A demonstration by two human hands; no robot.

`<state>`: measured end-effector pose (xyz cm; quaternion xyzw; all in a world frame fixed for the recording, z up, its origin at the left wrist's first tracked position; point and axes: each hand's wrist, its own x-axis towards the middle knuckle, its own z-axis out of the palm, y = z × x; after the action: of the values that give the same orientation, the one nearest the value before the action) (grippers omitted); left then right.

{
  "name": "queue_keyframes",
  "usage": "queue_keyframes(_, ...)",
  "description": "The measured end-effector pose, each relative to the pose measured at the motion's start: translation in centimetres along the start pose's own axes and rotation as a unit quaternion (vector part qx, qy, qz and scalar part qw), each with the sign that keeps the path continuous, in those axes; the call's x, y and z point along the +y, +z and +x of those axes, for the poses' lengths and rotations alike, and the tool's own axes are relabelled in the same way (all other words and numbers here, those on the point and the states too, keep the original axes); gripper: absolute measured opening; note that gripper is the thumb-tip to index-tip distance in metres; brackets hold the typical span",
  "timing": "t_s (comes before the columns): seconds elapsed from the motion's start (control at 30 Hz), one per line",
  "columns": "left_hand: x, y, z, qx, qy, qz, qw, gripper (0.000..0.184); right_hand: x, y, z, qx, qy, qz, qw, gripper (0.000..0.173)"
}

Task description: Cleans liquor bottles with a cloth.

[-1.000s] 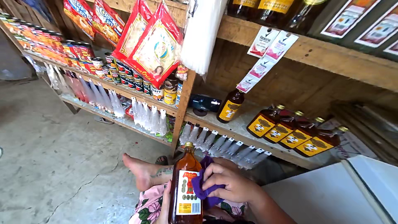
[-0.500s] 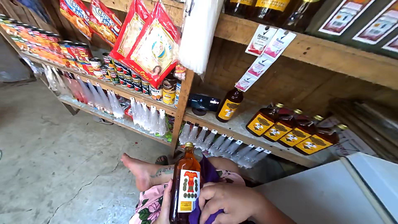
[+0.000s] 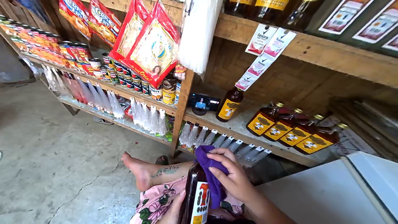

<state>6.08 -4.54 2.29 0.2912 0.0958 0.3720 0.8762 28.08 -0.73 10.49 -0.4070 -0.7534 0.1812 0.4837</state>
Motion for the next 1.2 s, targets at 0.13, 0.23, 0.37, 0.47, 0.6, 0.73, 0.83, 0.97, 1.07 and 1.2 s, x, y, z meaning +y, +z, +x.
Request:
queue_keyframes(0.13, -0.2, -0.3, -0.1, -0.009, -0.003, 0.001, 1.0, 0.063, 0.0, 0.0, -0.1, -0.022, -0.022, -0.016, 0.999, 0.027)
queue_keyframes(0.23, 0.0, 0.0, 0.0, 0.0, 0.003, 0.0, 1.0, 0.062, 0.0, -0.1, -0.2, -0.037, -0.035, -0.023, 0.998, 0.026)
queue_keyframes(0.37, 0.1, 0.2, 0.1, 0.015, 0.007, 0.011, 1.0, 0.062, 0.0, -0.2, -0.2, -0.055, -0.049, -0.052, 0.996, 0.025)
queue_keyframes(0.47, 0.1, 0.1, 0.2, 0.025, -0.002, -0.009, 1.0, 0.063, -0.1, -0.2, -0.2, -0.064, -0.064, -0.073, 0.993, 0.023)
queue_keyframes(0.6, 0.1, 0.0, 0.4, 0.031, -0.003, -0.026, 0.999, 0.063, -0.2, 0.1, -0.2, -0.082, -0.078, -0.087, 0.99, 0.021)
queue_keyframes(0.73, -0.1, -0.6, 0.5, 0.014, -0.007, -0.045, 0.999, 0.063, -0.5, 0.3, -0.3, -0.1, -0.093, -0.09, 0.987, 0.019)
queue_keyframes(0.83, 0.0, -0.3, 0.6, 0.033, -0.016, -0.054, 0.998, 0.065, -0.8, 0.4, -0.4, -0.131, -0.102, -0.074, 0.983, 0.019)
queue_keyframes(0.97, 1.5, 2.6, 0.7, 0.071, -0.018, -0.031, 0.997, 0.063, -1.0, 0.7, -0.6, -0.176, -0.114, -0.051, 0.976, 0.019)
queue_keyframes(1.07, 1.5, 2.3, 0.6, 0.063, -0.022, -0.035, 0.997, 0.063, -1.3, 0.7, -0.7, -0.211, -0.119, -0.043, 0.969, 0.019)
queue_keyframes(1.2, 0.5, 0.5, 0.6, 0.072, -0.006, -0.033, 0.997, 0.06, -1.4, 1.0, -0.7, -0.251, -0.146, -0.015, 0.957, 0.02)
